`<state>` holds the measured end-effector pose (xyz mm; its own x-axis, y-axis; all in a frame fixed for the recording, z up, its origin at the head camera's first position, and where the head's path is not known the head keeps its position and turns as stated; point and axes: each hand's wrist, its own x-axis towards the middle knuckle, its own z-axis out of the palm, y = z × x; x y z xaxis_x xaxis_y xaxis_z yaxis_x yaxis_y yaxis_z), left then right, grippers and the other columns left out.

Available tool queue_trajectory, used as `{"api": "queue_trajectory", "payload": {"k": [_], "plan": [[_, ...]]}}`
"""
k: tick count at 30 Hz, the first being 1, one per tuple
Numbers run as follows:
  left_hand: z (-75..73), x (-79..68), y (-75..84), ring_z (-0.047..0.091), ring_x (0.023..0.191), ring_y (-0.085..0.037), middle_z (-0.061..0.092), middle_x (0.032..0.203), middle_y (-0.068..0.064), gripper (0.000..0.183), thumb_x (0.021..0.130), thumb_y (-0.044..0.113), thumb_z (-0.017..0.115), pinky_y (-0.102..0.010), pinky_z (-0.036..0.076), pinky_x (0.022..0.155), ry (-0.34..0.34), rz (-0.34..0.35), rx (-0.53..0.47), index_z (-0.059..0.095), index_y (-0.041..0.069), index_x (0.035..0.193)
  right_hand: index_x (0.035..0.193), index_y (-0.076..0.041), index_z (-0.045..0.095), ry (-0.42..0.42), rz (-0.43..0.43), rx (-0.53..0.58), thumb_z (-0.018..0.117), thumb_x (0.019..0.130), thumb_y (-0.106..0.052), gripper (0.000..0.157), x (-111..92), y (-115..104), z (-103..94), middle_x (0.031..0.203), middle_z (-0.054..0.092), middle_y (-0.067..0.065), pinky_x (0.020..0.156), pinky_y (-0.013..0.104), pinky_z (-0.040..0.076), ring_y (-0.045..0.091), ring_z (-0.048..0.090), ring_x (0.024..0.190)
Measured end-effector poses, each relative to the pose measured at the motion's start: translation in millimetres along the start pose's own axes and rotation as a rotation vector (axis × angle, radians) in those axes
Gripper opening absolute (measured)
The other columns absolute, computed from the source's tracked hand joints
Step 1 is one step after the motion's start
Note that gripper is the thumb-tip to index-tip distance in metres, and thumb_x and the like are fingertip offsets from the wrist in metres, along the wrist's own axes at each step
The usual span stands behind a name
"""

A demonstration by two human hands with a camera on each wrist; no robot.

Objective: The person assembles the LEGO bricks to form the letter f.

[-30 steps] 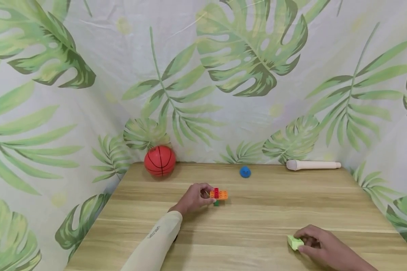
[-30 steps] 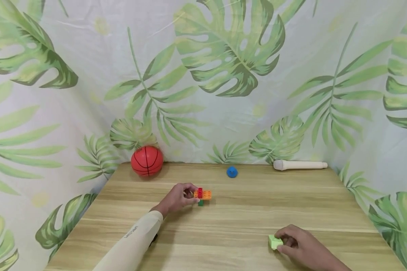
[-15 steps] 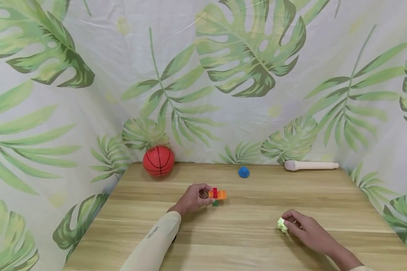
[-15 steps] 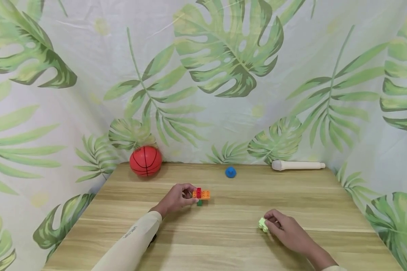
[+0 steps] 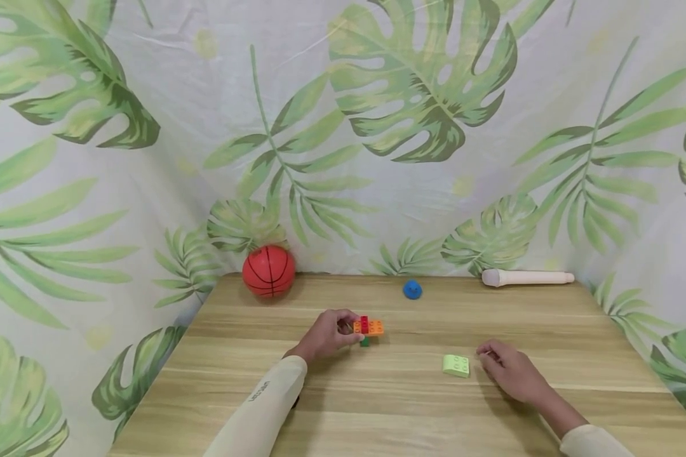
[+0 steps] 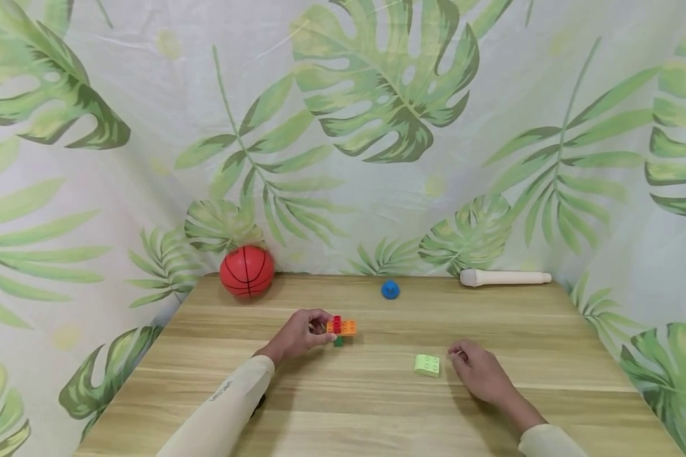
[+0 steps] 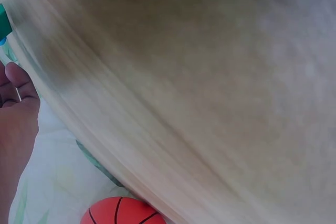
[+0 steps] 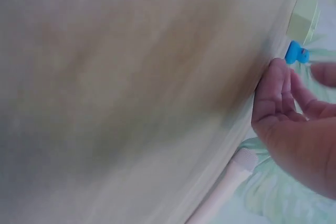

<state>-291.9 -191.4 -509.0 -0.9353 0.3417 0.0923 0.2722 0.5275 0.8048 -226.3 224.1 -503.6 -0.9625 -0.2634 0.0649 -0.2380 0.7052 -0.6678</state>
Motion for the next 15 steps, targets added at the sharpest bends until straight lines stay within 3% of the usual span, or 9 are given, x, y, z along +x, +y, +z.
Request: {"api": "queue_trajectory", "payload": {"k": [6,9,12,15], "plan": [[-1.8,1.4,0.0,0.059,0.083,-0.013,0.072,0.095,-0.006,0.031,0.092,0.014,0.086,-0.02,0.05,0.069,0.01,0.01,0.008,0.076,0.002,0.119,0.138,0.004,0.062,-0.045,-0.16,-0.015,0.08,0.097,-0.018,0.05,1.0,-7.5,6.9,0.124,0.066,0.018,0.084,0.032,0.06,0.02,0.066,0.105],[-1.2,1.9,-1.2,0.058,0.084,-0.012,0.072,0.095,-0.006,0.031,0.092,0.015,0.086,-0.019,0.05,0.07,0.004,0.001,0.012,0.076,0.002,0.119,0.137,-0.001,0.066,-0.051,-0.228,-0.081,0.083,0.094,-0.017,0.05,2.7,-9.8,10.6,0.127,0.063,0.017,0.088,0.036,0.06,0.025,0.066,0.11],[0.2,2.6,-2.6,0.058,0.083,-0.012,0.073,0.096,-0.006,0.031,0.093,0.015,0.086,-0.019,0.05,0.07,0.001,-0.002,0.014,0.076,0.002,0.119,0.125,-0.012,0.074,-0.041,-0.325,-0.149,0.077,0.093,0.002,0.035,4.6,-11.5,13.9,0.129,0.062,0.014,0.092,0.039,0.057,0.027,0.063,0.115],[1.7,3.6,-1.8,0.058,0.084,-0.012,0.074,0.097,-0.006,0.031,0.093,0.015,0.086,-0.019,0.05,0.07,-0.002,0.005,0.008,0.076,0.002,0.119,0.113,-0.02,0.078,0.01,-0.394,-0.177,0.061,0.085,0.026,0.057,4.4,-13.1,15.7,0.133,0.061,0.014,0.095,0.043,0.056,0.029,0.06,0.12]]}}
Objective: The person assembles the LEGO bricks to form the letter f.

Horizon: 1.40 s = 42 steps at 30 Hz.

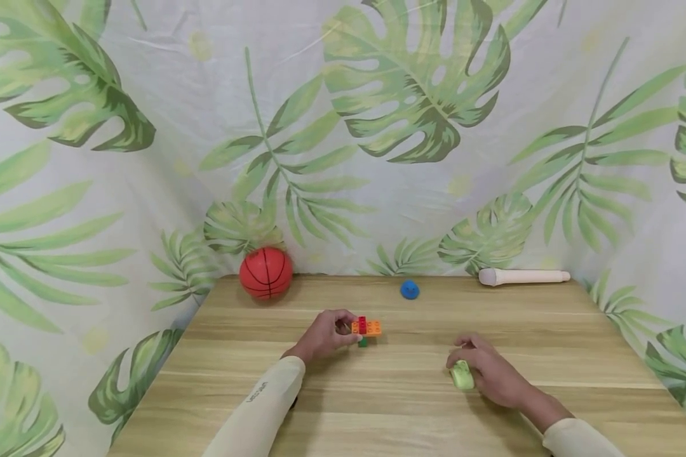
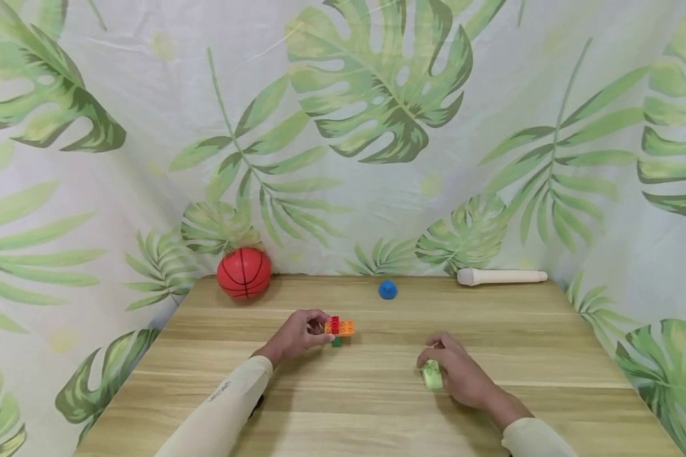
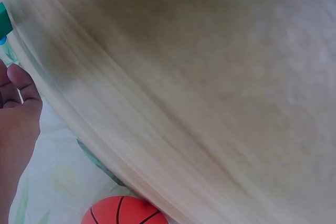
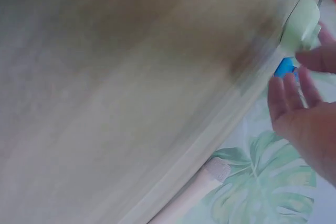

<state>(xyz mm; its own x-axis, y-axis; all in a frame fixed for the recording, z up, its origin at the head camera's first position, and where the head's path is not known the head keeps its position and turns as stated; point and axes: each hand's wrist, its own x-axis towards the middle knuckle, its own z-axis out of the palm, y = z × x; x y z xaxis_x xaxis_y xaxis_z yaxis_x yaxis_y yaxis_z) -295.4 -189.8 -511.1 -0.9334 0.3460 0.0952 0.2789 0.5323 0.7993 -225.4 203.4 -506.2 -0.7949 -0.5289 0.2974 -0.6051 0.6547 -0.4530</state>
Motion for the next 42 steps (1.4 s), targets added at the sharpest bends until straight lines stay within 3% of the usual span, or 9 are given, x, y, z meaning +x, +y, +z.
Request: {"api": "queue_trajectory", "payload": {"k": [2,5,8,11,15,20,26,34,42], "plan": [[0.6,0.2,0.8,0.059,0.084,-0.012,0.074,0.098,-0.007,0.031,0.093,0.015,0.085,-0.019,0.05,0.07,-0.003,0.003,-0.006,0.076,0.002,0.119,0.114,-0.019,0.077,0.049,0.006,-0.011,0.051,0.078,0.034,0.069,-0.7,-2.4,-0.1,0.133,0.061,0.013,0.097,0.045,0.056,0.028,0.061,0.121],[0.8,0.3,1.2,0.059,0.085,-0.013,0.074,0.099,-0.006,0.031,0.093,0.015,0.085,-0.019,0.05,0.071,-0.008,0.003,-0.009,0.075,0.002,0.119,0.123,-0.01,0.073,0.094,0.086,-0.012,0.055,0.087,0.027,0.055,-3.3,-8.0,-1.9,0.123,0.065,0.01,0.09,0.041,0.058,0.025,0.064,0.112],[0.4,0.2,0.6,0.059,0.085,-0.013,0.074,0.099,-0.006,0.03,0.093,0.015,0.085,-0.019,0.05,0.07,-0.007,-0.001,-0.005,0.075,0.003,0.119,0.127,-0.005,0.068,0.045,0.187,-0.005,0.073,0.097,0.0,0.03,-6.4,-14.6,-3.5,0.116,0.065,0.009,0.083,0.036,0.058,0.02,0.065,0.104],[0.2,0.0,-0.1,0.06,0.085,-0.013,0.074,0.099,-0.007,0.03,0.093,0.015,0.086,-0.019,0.05,0.07,-0.003,0.0,-0.002,0.076,0.004,0.119,0.126,-0.005,0.066,-0.054,0.255,0.009,0.086,0.092,-0.018,0.041,-9.1,-18.9,-3.2,0.113,0.064,0.006,0.082,0.033,0.056,0.015,0.062,0.101],[0.1,0.4,-0.4,0.06,0.086,-0.013,0.075,0.1,-0.007,0.03,0.093,0.015,0.085,-0.019,0.05,0.071,-0.007,0.008,-0.013,0.076,0.003,0.119,0.121,-0.01,0.067,-0.114,0.276,-0.021,0.09,0.087,-0.017,0.041,-8.2,-19.3,-0.6,0.11,0.066,-0.003,0.082,0.029,0.054,0.009,0.061,0.097],[0.7,1.1,-0.9,0.061,0.085,-0.013,0.075,0.098,-0.006,0.03,0.093,0.016,0.085,-0.019,0.051,0.071,-0.016,0.018,-0.021,0.076,0.003,0.119,0.119,-0.012,0.068,-0.103,0.288,-0.012,0.088,0.088,-0.012,0.036,-0.5,-18.9,1.7,0.11,0.068,-0.002,0.08,0.029,0.052,0.01,0.059,0.094],[-0.9,-0.7,-1.7,0.062,0.086,-0.01,0.075,0.101,-0.005,0.03,0.094,0.017,0.085,-0.019,0.052,0.072,-0.022,0.008,-0.007,0.076,0.004,0.12,0.124,-0.009,0.07,-0.02,0.219,-0.015,0.082,0.094,-0.011,0.032,26.6,-25.5,1.5,0.117,0.074,0.003,0.09,0.043,0.059,0.02,0.07,0.106],[-2.6,-2.8,-2.3,0.063,0.087,-0.012,0.075,0.1,-0.006,0.03,0.093,0.016,0.086,-0.019,0.052,0.072,-0.018,-0.004,-0.016,0.076,0.004,0.119,0.13,-0.003,0.071,0.08,0.046,0.058,0.079,0.096,-0.009,0.035,87.7,-48.9,15.8,0.123,0.076,0.011,0.094,0.046,0.059,0.028,0.072,0.108],[-2.6,-2.1,0.6,0.062,0.086,-0.011,0.075,0.099,-0.004,0.029,0.093,0.016,0.086,-0.019,0.052,0.071,-0.026,0.0,-0.021,0.077,0.005,0.118,0.135,-0.003,0.071,0.039,-0.012,0.136,0.077,0.099,-0.01,0.037,132.8,-74.2,35.8,0.13,0.075,0.013,0.095,0.052,0.061,0.032,0.071,0.116]]}}
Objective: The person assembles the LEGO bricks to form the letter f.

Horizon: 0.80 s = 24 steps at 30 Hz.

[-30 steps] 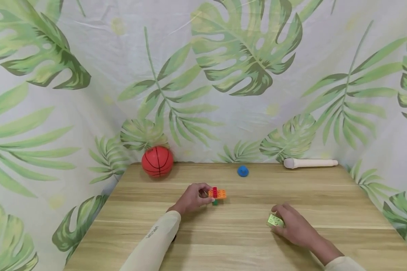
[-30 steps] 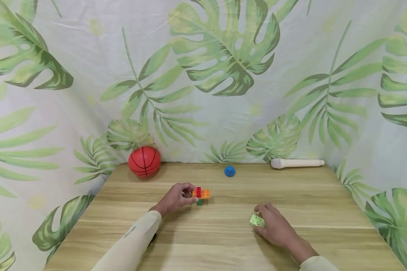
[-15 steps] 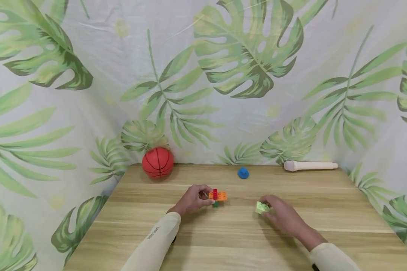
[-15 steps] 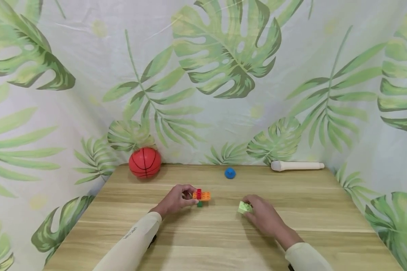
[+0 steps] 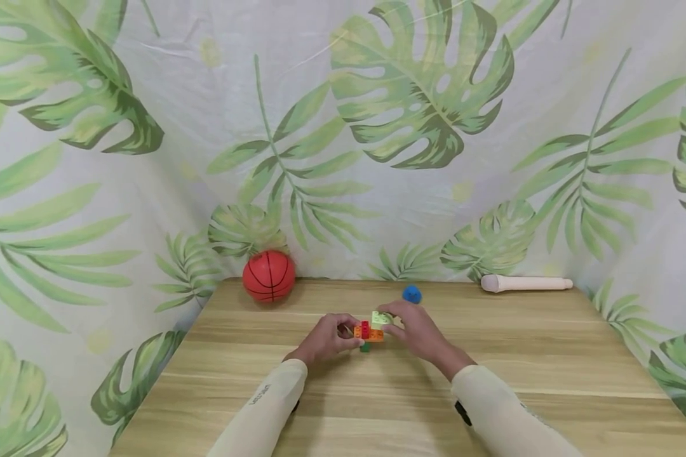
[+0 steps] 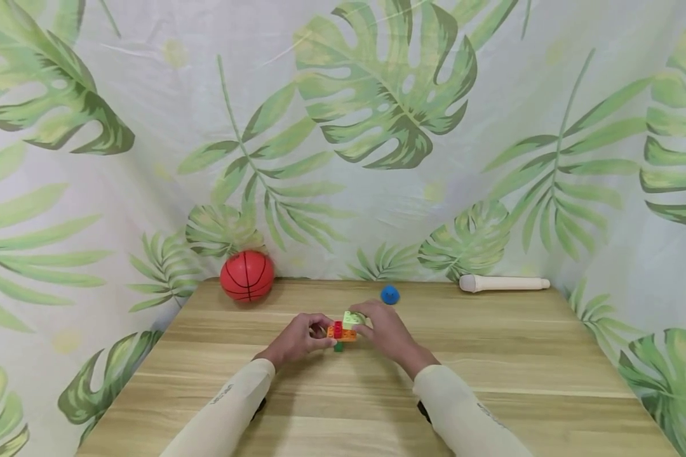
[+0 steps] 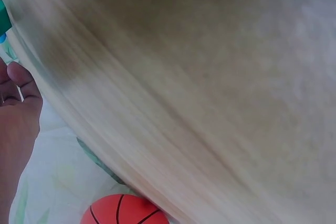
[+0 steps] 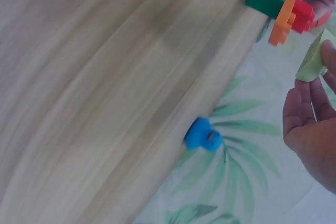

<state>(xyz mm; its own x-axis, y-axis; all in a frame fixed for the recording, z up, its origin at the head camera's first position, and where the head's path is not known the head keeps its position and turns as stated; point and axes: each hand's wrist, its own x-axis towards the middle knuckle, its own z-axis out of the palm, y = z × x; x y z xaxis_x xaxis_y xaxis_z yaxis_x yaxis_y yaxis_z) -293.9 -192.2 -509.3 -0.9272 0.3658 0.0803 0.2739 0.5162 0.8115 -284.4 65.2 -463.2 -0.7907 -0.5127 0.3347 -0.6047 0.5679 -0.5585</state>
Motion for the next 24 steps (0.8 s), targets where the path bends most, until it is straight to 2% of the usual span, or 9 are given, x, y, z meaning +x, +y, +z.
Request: {"api": "queue_trajectory", "payload": {"k": [4,10,24], "plan": [[2.4,0.4,0.8,0.062,0.086,-0.011,0.075,0.1,-0.004,0.026,0.093,0.014,0.085,-0.018,0.052,0.071,-0.01,-0.006,-0.001,0.077,0.006,0.117,0.134,-0.004,0.072,-0.026,0.008,0.019,0.078,0.098,-0.011,0.037,7.9,-4.9,8.3,0.13,0.075,0.014,0.097,0.052,0.06,0.033,0.07,0.119],[4.9,0.7,-0.5,0.063,0.086,-0.01,0.075,0.101,-0.006,0.024,0.093,0.012,0.085,-0.019,0.052,0.071,-0.013,0.009,-0.004,0.076,0.005,0.115,0.128,-0.003,0.076,-0.029,-0.025,-0.026,0.081,0.094,-0.008,0.035,11.3,-7.5,14.5,0.123,0.076,0.013,0.1,0.052,0.059,0.032,0.071,0.118],[2.5,2.7,-0.9,0.061,0.083,-0.01,0.075,0.099,-0.006,0.022,0.093,0.012,0.085,-0.018,0.051,0.07,0.006,0.026,0.017,0.077,0.004,0.112,0.125,-0.004,0.078,-0.056,0.027,-0.142,0.082,0.092,-0.003,0.033,19.3,-22.4,15.2,0.122,0.075,0.011,0.103,0.049,0.058,0.033,0.07,0.117]]}}
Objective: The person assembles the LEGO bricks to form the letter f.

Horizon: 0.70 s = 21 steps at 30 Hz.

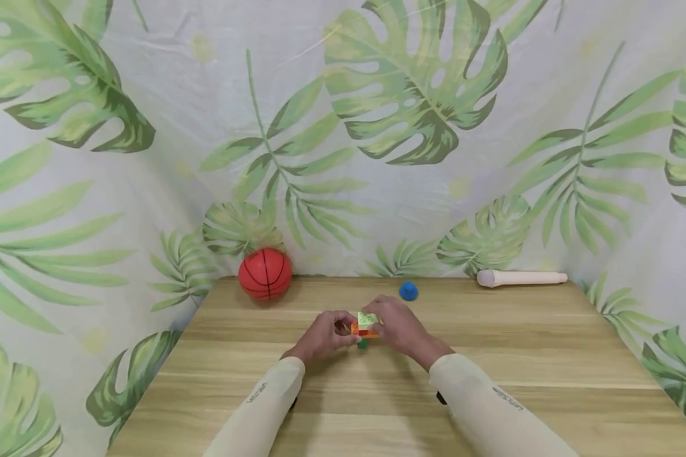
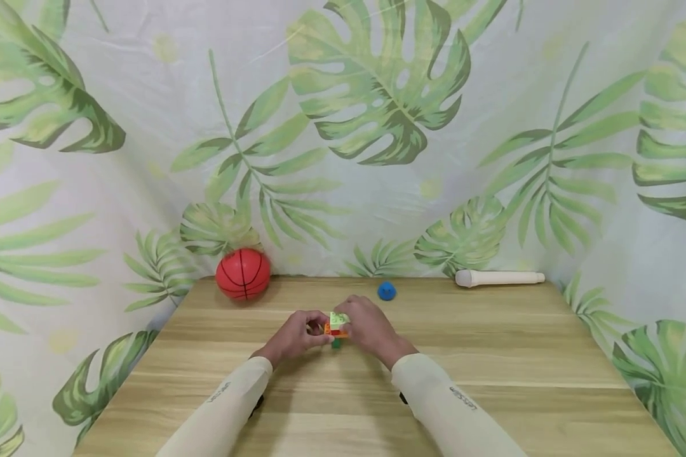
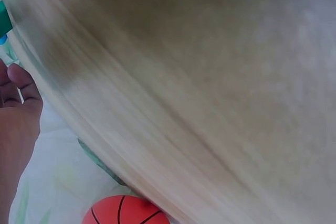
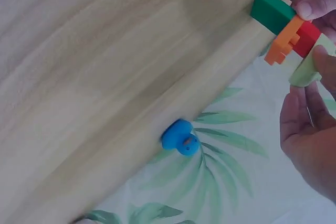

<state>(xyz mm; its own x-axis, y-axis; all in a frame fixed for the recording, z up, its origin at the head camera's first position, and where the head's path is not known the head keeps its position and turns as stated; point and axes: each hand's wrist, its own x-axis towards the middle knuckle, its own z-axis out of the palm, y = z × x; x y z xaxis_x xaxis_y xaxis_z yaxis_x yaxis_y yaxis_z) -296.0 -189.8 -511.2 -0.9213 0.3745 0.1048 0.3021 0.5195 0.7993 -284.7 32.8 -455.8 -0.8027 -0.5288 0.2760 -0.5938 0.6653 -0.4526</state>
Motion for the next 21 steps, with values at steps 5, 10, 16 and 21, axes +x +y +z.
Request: {"api": "queue_trajectory", "payload": {"k": [5,10,16,21], "plan": [[-0.8,-2.1,0.9,0.062,0.084,-0.011,0.076,0.101,-0.006,0.023,0.093,0.013,0.085,-0.019,0.051,0.071,-0.007,-0.005,0.01,0.077,0.005,0.113,0.125,-0.005,0.076,-0.013,0.009,0.068,0.084,0.091,-0.003,0.035,-0.5,3.9,0.7,0.123,0.075,0.011,0.102,0.051,0.058,0.03,0.07,0.115],[-0.6,-3.0,3.7,0.062,0.087,-0.014,0.074,0.108,-0.008,0.026,0.093,0.017,0.086,-0.02,0.051,0.073,0.014,0.015,0.049,0.078,0.006,0.115,0.139,-0.002,0.065,-0.029,0.13,0.228,0.082,0.094,-0.004,0.048,-5.1,15.5,6.0,0.133,0.069,0.016,0.102,0.053,0.057,0.034,0.067,0.119],[-1.3,-4.2,7.6,0.061,0.088,-0.016,0.069,0.11,-0.01,0.03,0.092,0.016,0.087,-0.02,0.05,0.075,0.039,0.028,0.091,0.079,0.004,0.118,0.124,-0.002,0.067,-0.063,0.259,0.32,0.084,0.092,-0.005,0.035,-12.0,23.8,13.1,0.118,0.069,0.012,0.092,0.044,0.061,0.028,0.07,0.105],[-0.3,-5.9,11.1,0.059,0.087,-0.013,0.069,0.111,-0.01,0.032,0.094,0.019,0.085,-0.02,0.05,0.074,0.027,0.034,0.125,0.078,0.003,0.122,0.114,-0.002,0.07,-0.034,0.294,0.356,0.082,0.094,-0.005,0.024,-17.4,26.5,17.3,0.112,0.072,0.01,0.088,0.04,0.063,0.022,0.073,0.099]]}}
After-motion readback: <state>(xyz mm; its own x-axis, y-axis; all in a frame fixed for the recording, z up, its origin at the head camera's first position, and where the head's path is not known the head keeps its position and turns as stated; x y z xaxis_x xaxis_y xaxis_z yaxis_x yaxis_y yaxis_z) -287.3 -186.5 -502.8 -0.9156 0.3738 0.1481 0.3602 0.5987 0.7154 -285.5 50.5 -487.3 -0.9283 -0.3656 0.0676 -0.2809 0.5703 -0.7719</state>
